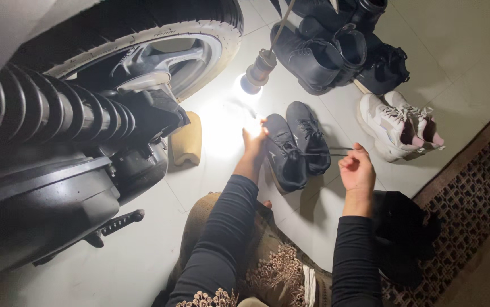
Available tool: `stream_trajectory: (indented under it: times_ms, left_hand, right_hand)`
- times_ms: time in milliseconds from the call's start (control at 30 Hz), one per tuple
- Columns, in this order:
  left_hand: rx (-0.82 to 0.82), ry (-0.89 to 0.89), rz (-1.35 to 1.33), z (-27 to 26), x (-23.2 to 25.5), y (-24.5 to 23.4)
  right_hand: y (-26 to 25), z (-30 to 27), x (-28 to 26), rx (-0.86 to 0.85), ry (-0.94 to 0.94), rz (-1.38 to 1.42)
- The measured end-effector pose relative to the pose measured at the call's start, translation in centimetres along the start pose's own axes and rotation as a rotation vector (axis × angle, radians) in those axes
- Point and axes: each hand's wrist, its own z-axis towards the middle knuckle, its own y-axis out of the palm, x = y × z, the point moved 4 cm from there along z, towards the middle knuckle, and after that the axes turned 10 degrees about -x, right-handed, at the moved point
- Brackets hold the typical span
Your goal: The person removes the laces and insoles from a pair of black sneakers, then re-laces them. The task is performed by hand on the floor next to a motorcycle.
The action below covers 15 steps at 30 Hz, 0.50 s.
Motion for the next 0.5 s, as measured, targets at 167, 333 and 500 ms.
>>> stream_trajectory:
  times_ms: [167, 333, 500]
  left_hand:
    - [0.385, -0.409, -0.263, -0.3, -0.9, -3.1]
    - [0.406, -0.316, 0.254, -1.8, 4.3, -2.5]
    - [-0.002, -0.226, 0.810, -3.2, 8.0, 2.6]
  right_hand:
    - [-3.2, -0.3, -1.1, 0.202, -0.060, 0.040]
    - [-1.0, -2.4, -1.0, 0.470, -0.134, -0.831]
    - [5.3, -4.3, 2.2, 0.189, -0.449, -1.404]
